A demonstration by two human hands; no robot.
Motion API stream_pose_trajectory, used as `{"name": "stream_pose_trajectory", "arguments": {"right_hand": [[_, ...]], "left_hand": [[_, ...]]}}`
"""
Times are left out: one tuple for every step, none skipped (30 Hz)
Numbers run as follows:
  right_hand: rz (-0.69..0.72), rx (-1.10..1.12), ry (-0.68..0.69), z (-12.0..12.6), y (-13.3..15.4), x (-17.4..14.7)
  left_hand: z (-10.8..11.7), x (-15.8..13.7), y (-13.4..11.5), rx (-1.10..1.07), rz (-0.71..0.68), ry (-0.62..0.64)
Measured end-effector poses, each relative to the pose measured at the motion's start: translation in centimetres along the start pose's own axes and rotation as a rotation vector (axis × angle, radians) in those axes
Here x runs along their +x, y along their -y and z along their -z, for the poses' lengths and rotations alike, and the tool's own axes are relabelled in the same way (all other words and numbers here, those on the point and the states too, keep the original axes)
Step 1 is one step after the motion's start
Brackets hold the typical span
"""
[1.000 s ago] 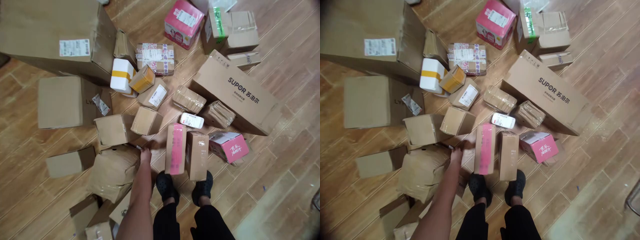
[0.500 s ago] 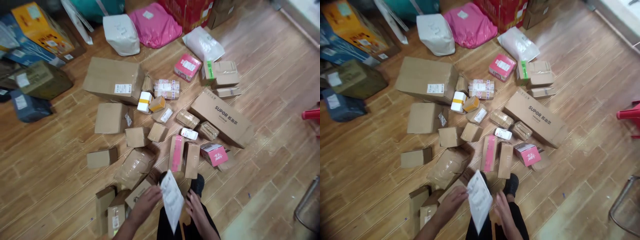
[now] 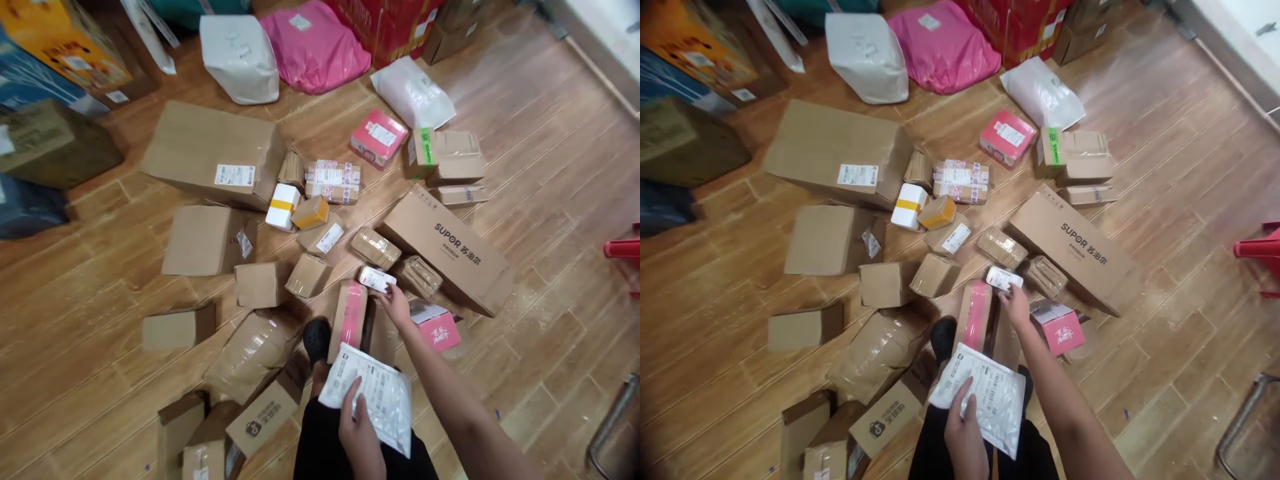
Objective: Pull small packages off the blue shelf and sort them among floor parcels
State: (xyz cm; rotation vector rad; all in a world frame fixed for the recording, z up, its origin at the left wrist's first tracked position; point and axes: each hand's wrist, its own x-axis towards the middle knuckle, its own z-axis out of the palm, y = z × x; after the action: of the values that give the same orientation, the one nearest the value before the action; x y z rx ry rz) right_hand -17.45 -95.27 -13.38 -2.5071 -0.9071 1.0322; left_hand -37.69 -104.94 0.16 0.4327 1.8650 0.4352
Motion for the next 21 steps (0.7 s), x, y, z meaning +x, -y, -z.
{"name": "stream_pose_trajectory", "arguments": {"right_hand": [[0.015,-0.213,0.035,-1.5,-0.6,3.4],[0.015,-0.319,0.058,-3.2,-1.2,6.5],[0.014,-0.398,0.088,-5.0,-1.7,9.0],[0.006,-0.436,0.099,-6.7,-2.1,10.9],[-0.005,-0.453,0.093,-8.3,-2.4,12.1],[-0.013,-0.478,0.083,-9.6,-2.6,12.8],[-0.023,-0.504,0.074,-10.5,-2.7,13.0],[-0.027,-0.521,0.06,-11.0,-2.7,12.7],[-0.024,-0.523,0.038,-10.9,-2.7,12.0],[-0.008,-0.505,0.006,-10.4,-2.6,11.0],[0.022,-0.464,-0.035,-9.4,-2.3,9.8],[0.065,-0.398,-0.086,-8.0,-1.9,8.3],[0.122,-0.315,-0.133,-6.2,-1.2,6.8],[0.184,-0.222,-0.17,-4.1,-0.3,5.2],[0.242,-0.136,-0.189,-1.9,0.8,3.6],[0.297,-0.065,-0.159,0.3,2.1,2.2],[0.327,0.012,-0.085,2.4,3.6,0.9],[0.325,0.126,0.026,4.2,5.3,-0.1],[0.294,0.265,0.174,5.5,7.0,-0.8],[0.243,0.404,0.332,6.3,8.8,-1.1],[0.187,0.532,0.484,6.6,10.7,-1.0]], "left_hand": [[-0.1,0.9,0.6,0.05,-0.035,0.002],[0.0,1.9,1.0,0.086,-0.074,0.02],[0.4,2.9,1.2,0.109,-0.11,0.041],[0.9,4.0,1.1,0.122,-0.128,0.055],[1.4,5.1,0.7,0.131,-0.128,0.062],[1.9,6.0,0.1,0.139,-0.114,0.067],[2.3,6.9,-0.8,0.152,-0.102,0.069],[2.5,7.7,-1.7,0.168,-0.096,0.069],[2.5,8.4,-2.7,0.188,-0.097,0.072],[2.3,9.0,-3.7,0.207,-0.103,0.074],[2.0,9.5,-4.6,0.217,-0.104,0.075],[1.6,10.0,-5.5,0.208,-0.094,0.076],[1.1,10.4,-6.2,0.178,-0.074,0.076],[0.6,10.7,-6.9,0.134,-0.049,0.076],[0.2,11.1,-7.4,0.081,-0.026,0.08],[-0.1,11.4,-8.0,0.021,-0.004,0.093],[-0.3,11.6,-8.4,-0.042,0.017,0.12],[-0.3,11.8,-8.9,-0.105,0.036,0.159],[-0.1,12.0,-9.2,-0.171,0.055,0.214],[0.2,12.1,-9.6,-0.243,0.076,0.283],[0.6,12.3,-9.9,-0.312,0.095,0.347]]}}
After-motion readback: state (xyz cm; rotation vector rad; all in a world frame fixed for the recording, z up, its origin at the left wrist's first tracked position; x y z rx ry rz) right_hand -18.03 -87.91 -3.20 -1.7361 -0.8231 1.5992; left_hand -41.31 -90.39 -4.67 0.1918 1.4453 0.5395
